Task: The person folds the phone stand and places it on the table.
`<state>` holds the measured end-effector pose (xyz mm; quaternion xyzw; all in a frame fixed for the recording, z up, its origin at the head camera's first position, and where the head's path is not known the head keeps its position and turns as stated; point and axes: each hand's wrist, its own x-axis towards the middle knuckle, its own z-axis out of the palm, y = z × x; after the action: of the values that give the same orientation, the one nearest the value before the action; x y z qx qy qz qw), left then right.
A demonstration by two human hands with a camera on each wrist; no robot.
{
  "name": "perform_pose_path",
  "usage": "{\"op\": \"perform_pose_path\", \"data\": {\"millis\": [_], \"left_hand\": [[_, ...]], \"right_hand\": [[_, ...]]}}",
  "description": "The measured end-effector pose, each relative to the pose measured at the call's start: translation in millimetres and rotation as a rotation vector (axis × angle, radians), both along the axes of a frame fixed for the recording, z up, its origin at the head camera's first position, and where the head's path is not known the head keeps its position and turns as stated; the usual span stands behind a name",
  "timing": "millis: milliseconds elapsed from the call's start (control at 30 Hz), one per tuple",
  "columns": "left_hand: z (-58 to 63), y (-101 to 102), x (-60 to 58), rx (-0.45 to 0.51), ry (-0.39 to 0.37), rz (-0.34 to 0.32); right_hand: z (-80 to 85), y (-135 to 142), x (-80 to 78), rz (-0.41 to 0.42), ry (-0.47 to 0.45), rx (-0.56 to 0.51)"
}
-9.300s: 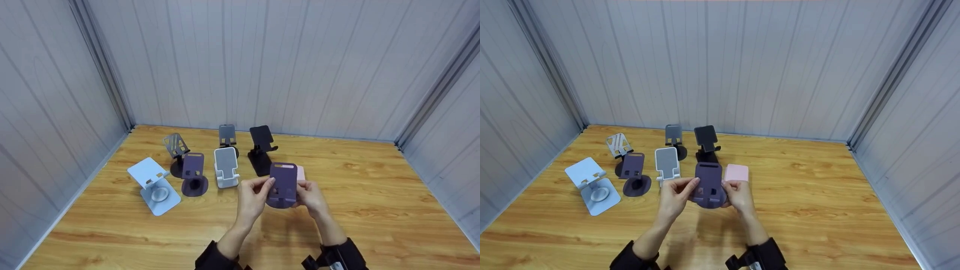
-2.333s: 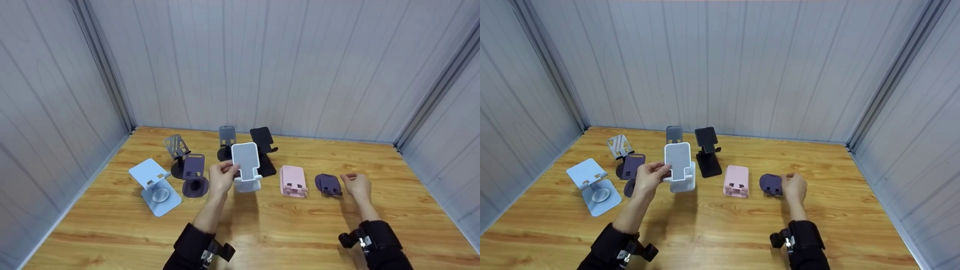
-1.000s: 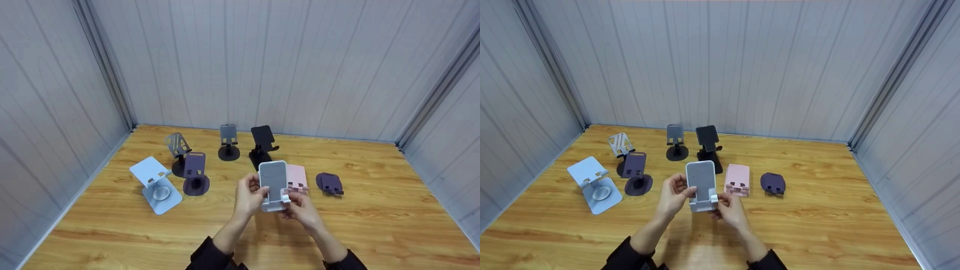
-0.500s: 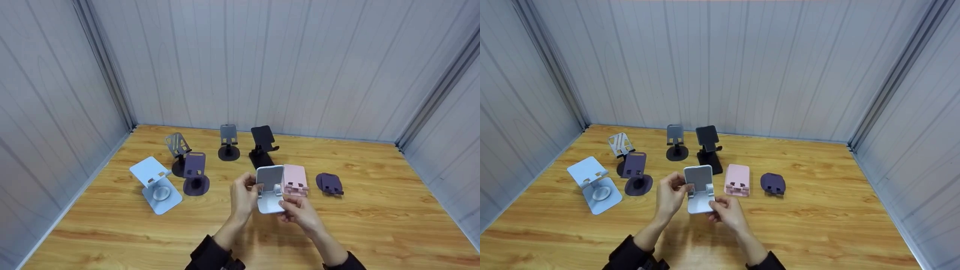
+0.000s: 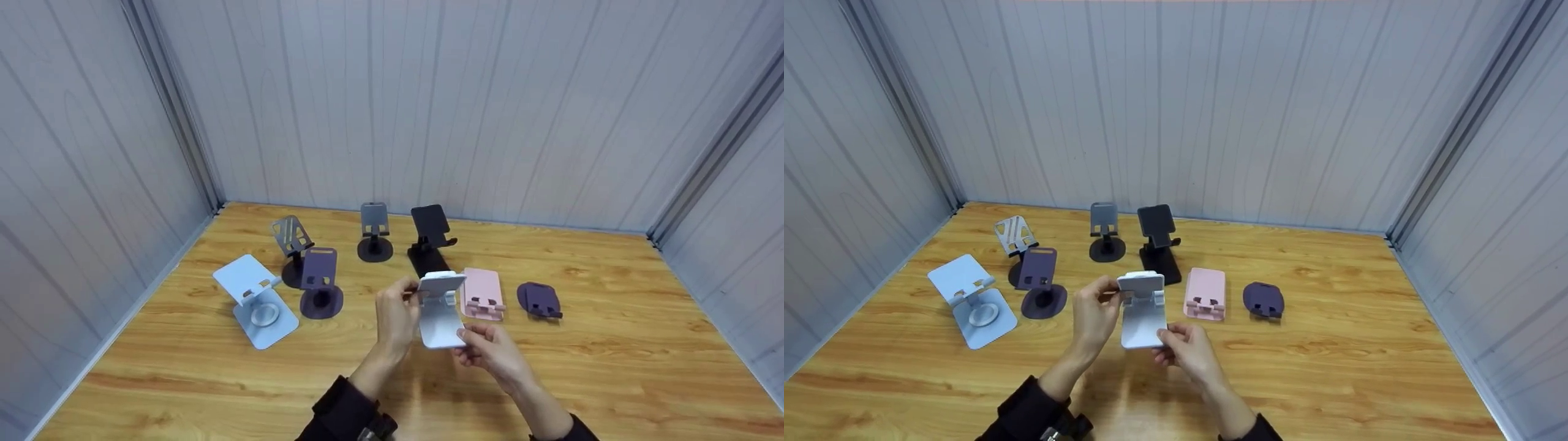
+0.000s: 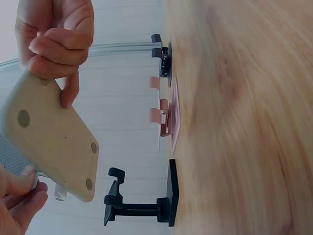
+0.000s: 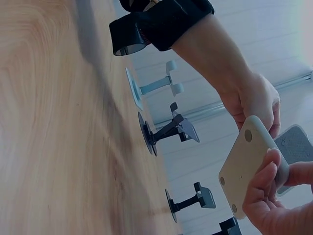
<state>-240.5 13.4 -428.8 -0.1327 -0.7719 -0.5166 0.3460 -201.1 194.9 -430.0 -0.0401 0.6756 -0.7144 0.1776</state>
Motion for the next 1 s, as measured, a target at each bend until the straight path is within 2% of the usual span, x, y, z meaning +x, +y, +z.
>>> {"op": "perform_pose_path", "data": {"millis": [100, 200, 400, 500, 600, 733, 1000], "left_hand": [[0.2, 0.8, 0.5, -0.066, 0.038, 0.019], [3.6, 1.0, 4.0, -0.13, 0.045, 0.022], [26.9, -0.6, 17.0, -0.148, 0.031, -0.054], [39.4, -1.7, 21.5, -0.182, 0.056, -0.054], [45.2, -1.8, 22.8, -0.216, 0.067, -0.049], [42.8, -1.8, 22.5, -0.226, 0.096, -0.042], [32.4, 0.6, 21.6, -0.259, 0.273, 0.035]], "right_hand": [[0.7, 0.9, 0.4, 0.003, 0.003, -0.015], [1.0, 1.4, 0.6, 0.007, 0.017, -0.028], [1.2, 1.6, -0.3, 0.006, 0.028, -0.027], [0.9, 1.5, -1.1, -0.005, 0.029, -0.02], [0.6, 1.4, -1.3, -0.018, 0.034, -0.019], [-0.1, 1.6, -1.9, -0.028, 0.031, -0.021], [0.8, 1.1, -1.0, -0.045, 0.029, -0.017]]}}
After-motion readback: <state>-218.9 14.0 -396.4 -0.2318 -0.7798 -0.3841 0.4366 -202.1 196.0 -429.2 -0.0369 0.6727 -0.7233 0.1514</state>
